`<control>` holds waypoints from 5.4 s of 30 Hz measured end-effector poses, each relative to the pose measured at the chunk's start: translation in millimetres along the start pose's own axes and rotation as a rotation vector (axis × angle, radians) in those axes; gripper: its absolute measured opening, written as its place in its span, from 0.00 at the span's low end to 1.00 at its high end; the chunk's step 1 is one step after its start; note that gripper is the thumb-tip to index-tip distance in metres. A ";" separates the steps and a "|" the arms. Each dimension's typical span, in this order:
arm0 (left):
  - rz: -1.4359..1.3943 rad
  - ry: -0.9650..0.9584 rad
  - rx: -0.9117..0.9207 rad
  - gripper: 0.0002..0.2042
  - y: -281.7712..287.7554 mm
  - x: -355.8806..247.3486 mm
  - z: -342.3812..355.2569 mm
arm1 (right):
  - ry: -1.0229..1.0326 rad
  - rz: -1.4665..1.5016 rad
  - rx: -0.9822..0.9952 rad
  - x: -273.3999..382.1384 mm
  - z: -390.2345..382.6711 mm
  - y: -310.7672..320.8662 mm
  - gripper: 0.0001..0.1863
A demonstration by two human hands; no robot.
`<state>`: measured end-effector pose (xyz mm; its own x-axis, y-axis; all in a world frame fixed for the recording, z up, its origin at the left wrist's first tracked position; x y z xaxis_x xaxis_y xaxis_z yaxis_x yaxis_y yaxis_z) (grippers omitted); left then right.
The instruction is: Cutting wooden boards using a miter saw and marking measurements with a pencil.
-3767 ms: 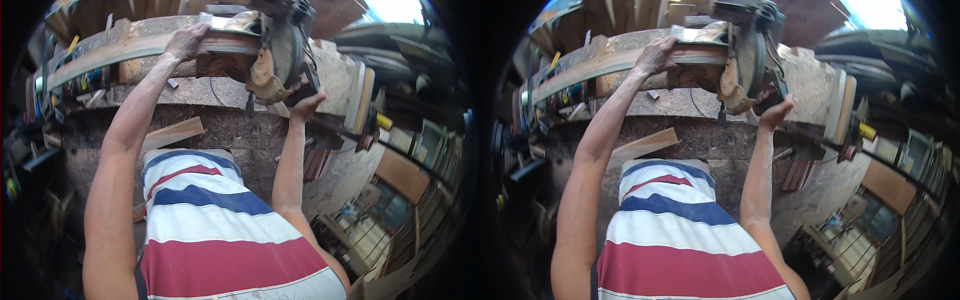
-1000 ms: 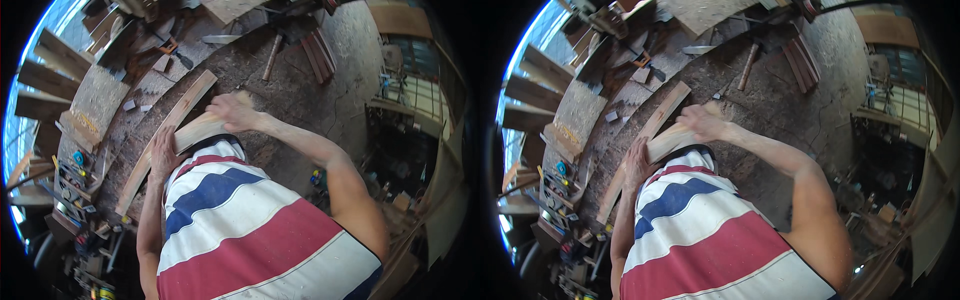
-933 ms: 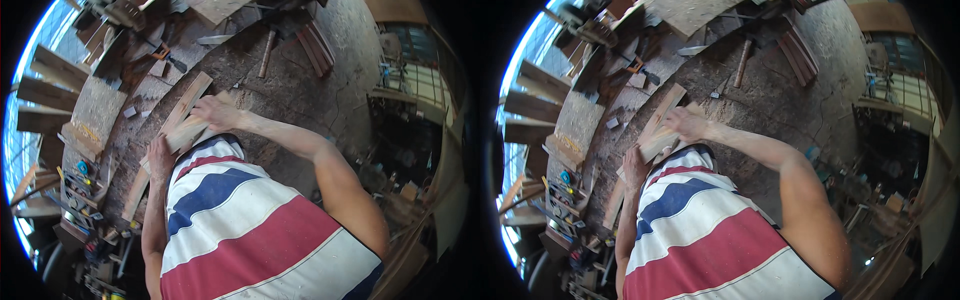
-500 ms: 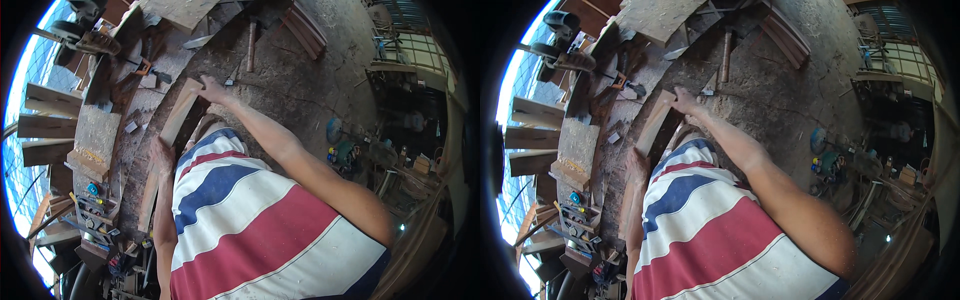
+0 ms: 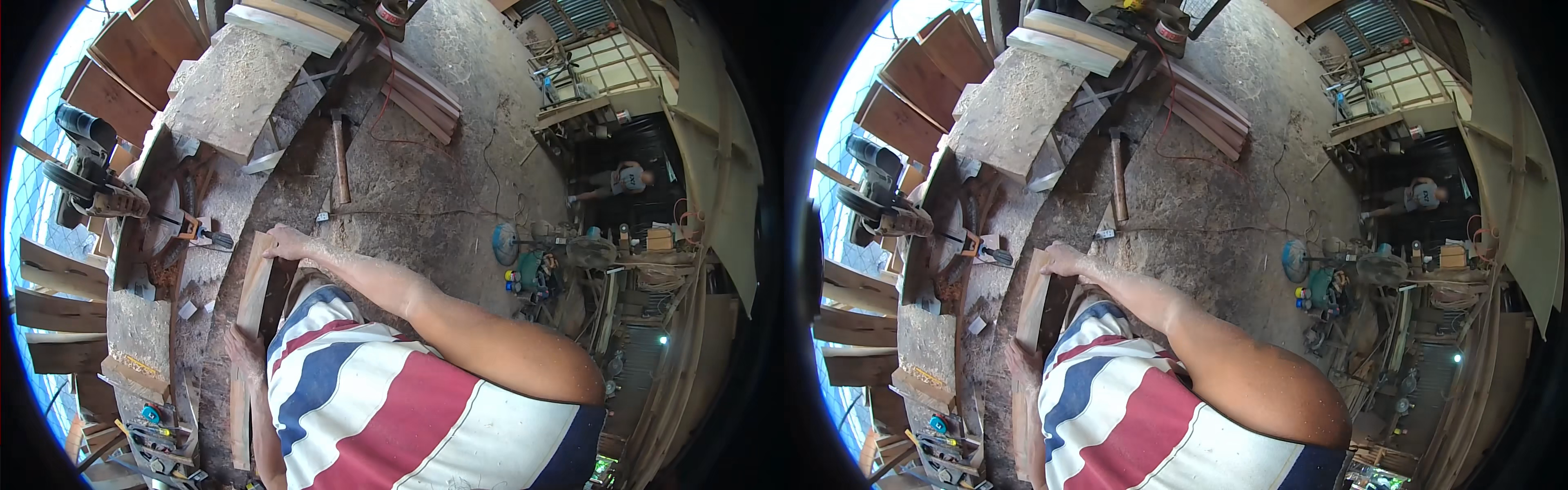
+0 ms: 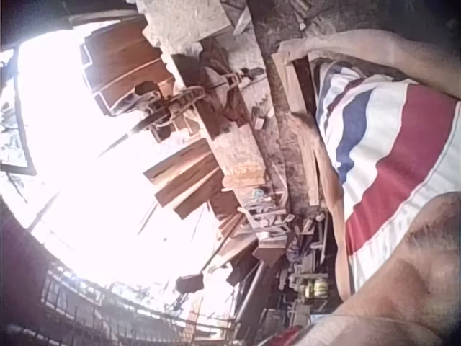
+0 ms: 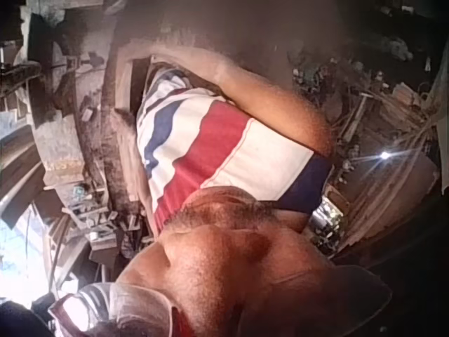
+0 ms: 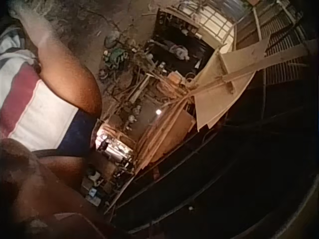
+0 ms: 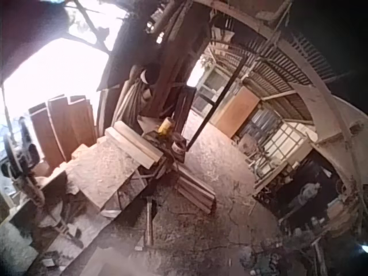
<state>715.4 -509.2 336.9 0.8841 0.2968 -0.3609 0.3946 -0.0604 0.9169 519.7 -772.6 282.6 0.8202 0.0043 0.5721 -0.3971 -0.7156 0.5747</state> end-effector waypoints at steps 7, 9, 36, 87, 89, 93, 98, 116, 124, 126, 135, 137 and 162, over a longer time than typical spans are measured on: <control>0.014 -0.051 0.003 0.39 -1.9 -3.8 1.6 | -0.037 -0.156 0.056 6.3 1.9 2.7 0.42; -0.024 -0.020 0.046 0.40 -6.4 -0.3 1.9 | -0.043 -0.130 0.036 11.1 1.1 7.1 0.39; 0.084 0.122 0.015 0.36 13.7 46.3 -44.7 | -0.077 -0.033 0.008 29.8 -12.7 18.3 0.36; 0.314 0.484 -0.306 0.16 -0.9 62.0 -75.0 | 0.761 -1.026 1.068 278.0 -166.6 -409.1 0.20; 0.336 0.474 -0.140 0.20 -8.0 61.3 -72.0 | 0.770 -1.067 0.992 271.8 -162.3 -417.3 0.17; 0.269 0.407 -0.258 0.17 6.8 58.6 -75.7 | 1.047 -1.193 0.865 296.5 -150.6 -432.2 0.15; 0.270 0.424 -0.154 0.21 0.9 61.5 -74.4 | 1.052 -0.882 1.118 305.1 -167.7 -426.6 0.15; 0.012 0.286 -0.358 0.23 -6.3 59.2 -71.7 | 0.598 -0.693 0.358 428.8 73.5 -358.3 0.34; -0.184 0.217 -0.223 0.26 33.5 72.8 -94.7 | 0.542 -0.665 0.286 465.9 28.4 -246.2 0.34; -0.280 0.284 -0.146 0.26 46.2 93.6 -124.9 | 0.607 -0.495 0.448 469.4 -40.0 -179.8 0.31; -0.523 0.866 -0.574 0.32 100.3 213.8 -130.3 | -0.009 0.018 0.115 263.9 -108.7 -12.6 0.19; -0.529 0.936 -0.602 0.34 94.0 241.5 -99.1 | 0.122 -0.510 0.009 214.6 -110.2 -24.2 0.24; 0.125 0.276 0.010 0.12 81.9 161.8 -189.0 | 0.853 -0.830 0.060 180.0 -103.3 -86.0 0.27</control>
<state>843.5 -286.0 385.8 0.8254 0.5337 -0.1839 0.2901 -0.1216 0.9492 658.9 -638.1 396.6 0.2702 0.9282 0.2560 0.1642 -0.3064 0.9376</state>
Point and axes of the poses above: each hand's wrist, its own z-axis towards the middle knuckle, its own y-axis out of the back of the hand, x = y × z, the point moved 10 cm from there along z, towards the middle knuckle, and after that the axes turned 10 degrees about -y, right-handed, at the moved point
